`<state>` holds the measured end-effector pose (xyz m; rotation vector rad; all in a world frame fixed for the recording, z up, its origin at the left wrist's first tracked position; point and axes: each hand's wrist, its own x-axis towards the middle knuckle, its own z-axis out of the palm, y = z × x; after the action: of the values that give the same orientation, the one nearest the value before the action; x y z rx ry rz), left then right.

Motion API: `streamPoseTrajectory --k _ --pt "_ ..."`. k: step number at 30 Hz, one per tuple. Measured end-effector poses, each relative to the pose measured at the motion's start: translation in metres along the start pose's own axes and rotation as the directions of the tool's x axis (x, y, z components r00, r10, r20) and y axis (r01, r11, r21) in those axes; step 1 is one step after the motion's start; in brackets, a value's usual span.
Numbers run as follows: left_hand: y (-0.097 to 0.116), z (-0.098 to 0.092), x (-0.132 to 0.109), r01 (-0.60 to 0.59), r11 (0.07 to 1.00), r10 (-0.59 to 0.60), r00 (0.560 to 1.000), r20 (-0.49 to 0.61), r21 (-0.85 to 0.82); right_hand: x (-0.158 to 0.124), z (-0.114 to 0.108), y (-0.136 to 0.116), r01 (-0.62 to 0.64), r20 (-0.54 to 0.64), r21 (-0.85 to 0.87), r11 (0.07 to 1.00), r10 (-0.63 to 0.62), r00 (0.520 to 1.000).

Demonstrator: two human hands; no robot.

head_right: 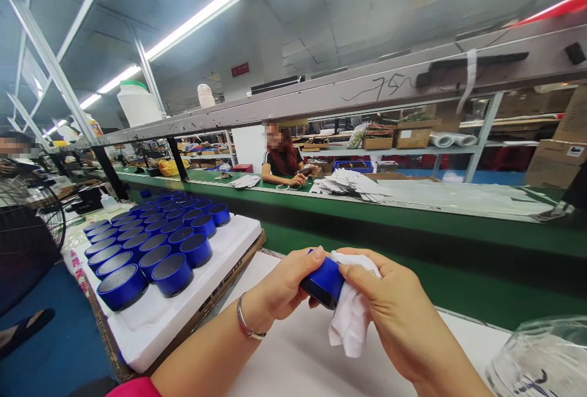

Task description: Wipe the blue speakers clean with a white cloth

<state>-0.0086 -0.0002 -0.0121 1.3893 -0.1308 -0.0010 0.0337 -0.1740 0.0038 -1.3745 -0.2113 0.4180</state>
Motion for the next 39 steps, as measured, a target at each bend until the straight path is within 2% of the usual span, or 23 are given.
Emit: streamPoseTrajectory --k 11,17,22,39 --pt "-0.0017 0.0002 -0.0002 -0.009 1.000 0.009 1.000 -0.004 0.013 0.0001 0.0017 -0.0013 0.000 -0.008 -0.009 1.000 0.000 1.000" --pt "-0.0007 0.0010 -0.0007 -0.014 1.000 0.014 1.000 -0.002 0.008 0.0022 -0.0023 0.0023 0.048 0.023 -0.017 0.999 -0.048 0.999" --pt "-0.0012 0.0006 -0.0009 -0.011 1.000 0.011 1.000 -0.004 0.001 0.0018 -0.0027 0.0013 0.035 -0.005 -0.014 0.999 -0.035 0.999" --pt "-0.0011 0.0007 -0.0005 -0.005 1.000 0.005 1.000 -0.002 -0.013 -0.0013 0.0006 -0.0042 -0.012 0.009 0.041 0.999 0.011 1.000"
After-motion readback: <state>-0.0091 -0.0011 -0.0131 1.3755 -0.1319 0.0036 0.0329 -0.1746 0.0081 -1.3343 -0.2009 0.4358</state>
